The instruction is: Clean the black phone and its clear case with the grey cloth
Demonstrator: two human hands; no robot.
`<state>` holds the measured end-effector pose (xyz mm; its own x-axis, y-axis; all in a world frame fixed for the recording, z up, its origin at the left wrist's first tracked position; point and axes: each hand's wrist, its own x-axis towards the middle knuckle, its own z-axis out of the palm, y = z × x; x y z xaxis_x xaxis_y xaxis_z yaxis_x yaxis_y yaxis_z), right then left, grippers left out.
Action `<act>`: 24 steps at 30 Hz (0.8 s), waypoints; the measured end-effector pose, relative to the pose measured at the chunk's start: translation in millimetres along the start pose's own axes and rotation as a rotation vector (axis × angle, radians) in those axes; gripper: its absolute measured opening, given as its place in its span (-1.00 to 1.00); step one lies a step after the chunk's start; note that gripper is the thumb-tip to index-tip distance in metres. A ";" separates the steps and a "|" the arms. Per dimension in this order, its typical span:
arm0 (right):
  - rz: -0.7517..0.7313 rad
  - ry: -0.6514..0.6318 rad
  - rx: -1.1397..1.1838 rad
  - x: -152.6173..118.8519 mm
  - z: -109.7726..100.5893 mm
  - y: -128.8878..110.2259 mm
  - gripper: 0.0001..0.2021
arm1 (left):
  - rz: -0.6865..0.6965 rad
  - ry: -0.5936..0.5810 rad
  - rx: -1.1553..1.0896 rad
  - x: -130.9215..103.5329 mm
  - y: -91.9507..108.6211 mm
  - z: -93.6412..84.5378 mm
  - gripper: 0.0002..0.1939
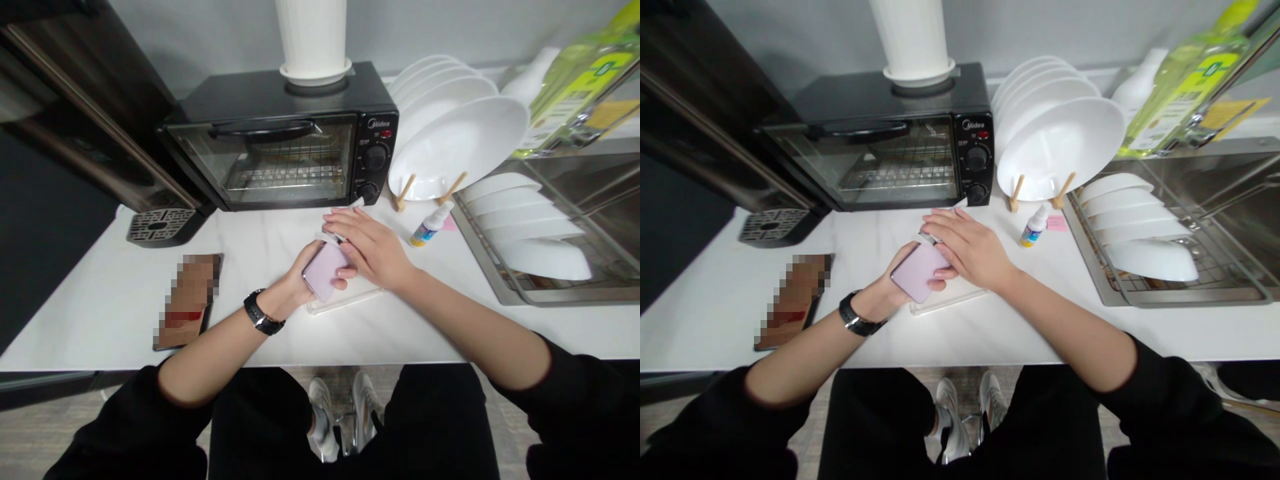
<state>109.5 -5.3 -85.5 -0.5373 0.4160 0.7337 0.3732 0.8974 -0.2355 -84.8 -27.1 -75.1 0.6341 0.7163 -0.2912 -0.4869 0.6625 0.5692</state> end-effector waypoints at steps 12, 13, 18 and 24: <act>0.208 0.176 0.150 0.2 6.0 6.6 -0.71 | -0.101 -0.101 0.066 1.4 3.9 5.8 -0.73; 0.216 0.180 0.160 0.2 5.9 5.7 -0.71 | -0.105 -0.109 0.068 1.8 4.9 5.3 -0.72; 0.252 0.190 0.199 -0.8 5.8 1.7 -0.70 | -0.076 -0.180 0.103 3.2 5.1 -0.9 -0.77; 0.303 0.269 0.267 -1.6 6.9 0.7 -0.64 | -0.023 -0.080 0.152 0.3 6.4 5.9 -0.73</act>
<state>105.4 -4.3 -91.3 -0.2071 0.6430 0.7374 0.2561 0.7630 -0.5935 -84.2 -23.9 -67.0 0.6928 0.6776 -0.2466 -0.3794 0.6333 0.6745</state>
